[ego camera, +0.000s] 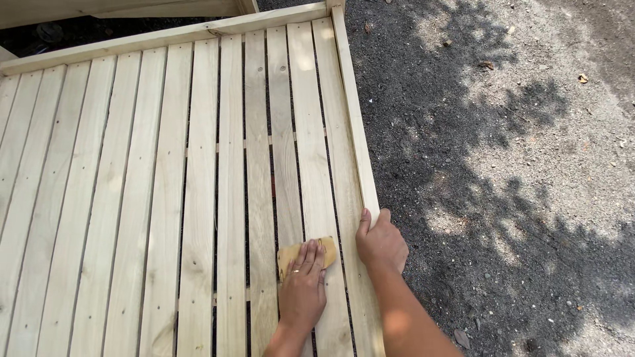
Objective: The person sands the slatted wooden surface of an unfinished furniture frame using sheets of sandpaper held by hand, working across the boards and along the edges. They reposition around the frame and switch sandpaper sheets while continuing to sand different sections of the slats.
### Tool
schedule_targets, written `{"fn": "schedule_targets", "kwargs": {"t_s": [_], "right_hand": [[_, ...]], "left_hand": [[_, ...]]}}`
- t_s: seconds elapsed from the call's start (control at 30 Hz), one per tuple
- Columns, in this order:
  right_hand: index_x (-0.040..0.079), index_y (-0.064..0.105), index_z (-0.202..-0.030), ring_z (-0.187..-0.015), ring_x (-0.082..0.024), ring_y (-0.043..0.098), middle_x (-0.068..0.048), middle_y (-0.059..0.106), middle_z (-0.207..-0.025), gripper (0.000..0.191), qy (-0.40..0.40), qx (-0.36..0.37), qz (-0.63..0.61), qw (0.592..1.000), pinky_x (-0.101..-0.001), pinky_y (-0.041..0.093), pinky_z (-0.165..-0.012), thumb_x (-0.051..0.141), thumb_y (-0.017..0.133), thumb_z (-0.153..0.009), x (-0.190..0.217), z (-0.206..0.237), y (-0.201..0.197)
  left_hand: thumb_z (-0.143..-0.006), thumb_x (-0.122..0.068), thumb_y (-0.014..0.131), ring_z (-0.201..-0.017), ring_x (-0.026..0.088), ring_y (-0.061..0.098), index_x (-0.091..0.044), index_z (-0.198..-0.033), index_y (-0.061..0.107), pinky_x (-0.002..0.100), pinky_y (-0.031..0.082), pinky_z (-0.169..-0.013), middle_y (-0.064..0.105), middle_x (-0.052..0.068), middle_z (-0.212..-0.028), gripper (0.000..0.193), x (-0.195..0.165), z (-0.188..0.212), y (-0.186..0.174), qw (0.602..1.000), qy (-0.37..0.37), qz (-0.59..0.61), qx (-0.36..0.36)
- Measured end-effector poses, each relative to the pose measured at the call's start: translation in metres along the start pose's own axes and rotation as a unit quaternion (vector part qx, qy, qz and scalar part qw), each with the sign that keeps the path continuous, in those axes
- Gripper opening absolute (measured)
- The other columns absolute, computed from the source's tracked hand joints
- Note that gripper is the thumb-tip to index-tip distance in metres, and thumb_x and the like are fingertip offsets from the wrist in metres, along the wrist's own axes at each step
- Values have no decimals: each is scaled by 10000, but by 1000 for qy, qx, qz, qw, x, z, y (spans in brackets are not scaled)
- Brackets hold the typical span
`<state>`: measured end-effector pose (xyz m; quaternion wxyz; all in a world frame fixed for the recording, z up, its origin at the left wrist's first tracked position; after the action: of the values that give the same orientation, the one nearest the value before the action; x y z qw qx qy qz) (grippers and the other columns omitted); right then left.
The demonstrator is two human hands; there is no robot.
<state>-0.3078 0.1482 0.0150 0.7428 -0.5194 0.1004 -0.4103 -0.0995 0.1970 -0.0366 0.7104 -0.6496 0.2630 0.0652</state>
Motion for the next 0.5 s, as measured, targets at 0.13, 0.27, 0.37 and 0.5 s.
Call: {"fn": "schedule_targets", "kwargs": {"t_s": [0.13,0.27,0.37,0.5], "right_hand": [[114,525,-1163,-966,-408,732,-200,744,-991,525,7,14,4,1000,-547,570,-847,572,302,-1039,-3,2,2],[132,518,-1186,-981,-399,733,-192,745,-1007,507,7,16,0,1000,-543,569,-858,566,305,-1033,-3,4,-1],[133,528,-1169,-1003,-400,722,-191,738,-1028,509,21,29,-2,999,-542,557,-877,573,311,-1032,-5,6,0],[121,530,-1170,-1004,-405,721,-201,736,-1031,521,12,23,-4,1000,-546,560,-874,576,312,-1037,-4,7,-1]], "left_hand": [[-1044,-247,404,-1506,231,326,-138,-1547,431,430,294,-1206,368,26,-1632,515,22,-170,-24,998,-25,-49,-28],[-1063,-237,384,-1535,245,266,-136,-1560,385,437,278,-1213,310,41,-1666,507,45,-303,-37,998,-44,-43,-23],[-1052,-236,389,-1527,242,254,-149,-1552,380,442,260,-1211,291,46,-1661,508,37,-290,-30,999,-44,-28,-16],[-1018,-197,455,-1510,260,329,-99,-1508,472,475,298,-1195,392,78,-1620,500,8,-110,-16,999,22,-4,-34]]}}
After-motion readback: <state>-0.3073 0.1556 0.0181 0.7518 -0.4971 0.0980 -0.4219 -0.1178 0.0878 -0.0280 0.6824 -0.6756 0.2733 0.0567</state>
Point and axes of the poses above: each hand's wrist, its own z-axis away from the middle knuckle, its own y-axis out of the palm, x = y × z, the point moved 9 cm from there along -z, towards the middle knuckle
